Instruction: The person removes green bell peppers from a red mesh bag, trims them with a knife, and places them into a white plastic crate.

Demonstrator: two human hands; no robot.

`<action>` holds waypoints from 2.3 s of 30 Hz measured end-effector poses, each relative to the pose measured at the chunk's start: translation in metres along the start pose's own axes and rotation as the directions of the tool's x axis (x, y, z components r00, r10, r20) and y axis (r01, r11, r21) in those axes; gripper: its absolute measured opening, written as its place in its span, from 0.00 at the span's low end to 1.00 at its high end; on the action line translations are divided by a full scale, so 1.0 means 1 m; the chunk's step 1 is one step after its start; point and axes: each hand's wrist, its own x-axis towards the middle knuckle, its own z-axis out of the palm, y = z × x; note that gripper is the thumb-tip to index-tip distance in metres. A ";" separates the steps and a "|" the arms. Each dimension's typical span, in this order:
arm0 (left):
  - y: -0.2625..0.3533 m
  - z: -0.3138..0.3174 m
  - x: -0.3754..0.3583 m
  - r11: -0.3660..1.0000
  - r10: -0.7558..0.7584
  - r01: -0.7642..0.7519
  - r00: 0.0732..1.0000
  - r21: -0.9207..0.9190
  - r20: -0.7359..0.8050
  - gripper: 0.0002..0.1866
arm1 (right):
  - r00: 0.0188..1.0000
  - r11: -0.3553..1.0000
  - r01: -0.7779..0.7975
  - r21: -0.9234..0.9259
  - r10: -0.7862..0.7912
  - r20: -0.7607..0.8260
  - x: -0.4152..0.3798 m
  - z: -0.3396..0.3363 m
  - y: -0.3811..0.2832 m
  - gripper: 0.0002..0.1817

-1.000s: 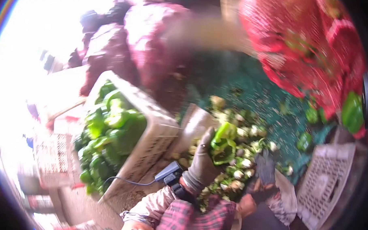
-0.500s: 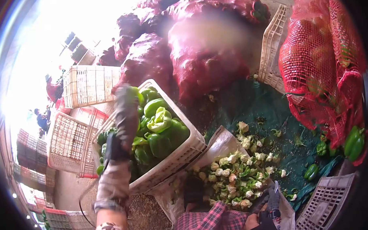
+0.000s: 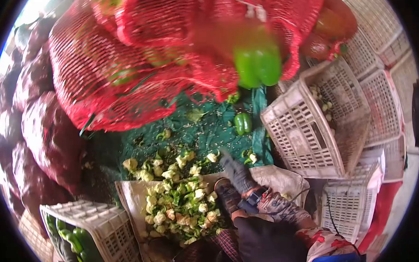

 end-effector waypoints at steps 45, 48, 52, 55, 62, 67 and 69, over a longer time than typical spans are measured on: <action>0.273 0.108 -0.095 -0.168 0.034 0.263 0.965 -0.950 0.261 0.31 | 0.694 0.835 0.541 -0.100 -0.375 0.615 -0.055 0.077 -0.120 0.14; 0.273 0.107 -0.094 -0.207 0.002 0.414 0.906 -0.886 0.423 0.25 | 0.666 0.820 0.523 -0.231 -0.224 0.712 -0.050 0.074 -0.125 0.18; 0.273 0.109 -0.094 -0.351 -0.027 0.439 0.878 -0.827 0.477 0.26 | 0.639 0.841 0.512 -0.178 -0.235 0.732 -0.052 0.087 -0.111 0.20; 0.278 0.106 -0.083 -0.515 -0.099 0.409 0.845 -0.754 0.526 0.30 | 0.690 0.867 0.431 -0.250 -0.138 0.710 -0.050 0.086 -0.102 0.18; 0.246 0.109 -0.082 -0.114 0.224 0.309 0.934 -0.944 0.278 0.40 | 0.747 0.856 0.506 0.107 -0.497 0.442 -0.029 0.072 -0.145 0.38; 0.257 0.099 -0.097 -0.143 0.400 0.393 0.862 -0.908 0.311 0.43 | 0.766 0.936 0.351 0.011 -0.294 0.571 -0.032 0.077 -0.160 0.41; 0.257 0.097 -0.108 -0.029 0.386 0.580 0.758 -0.814 0.526 0.41 | 0.756 0.888 0.459 -0.033 -0.371 0.539 -0.044 0.082 -0.139 0.39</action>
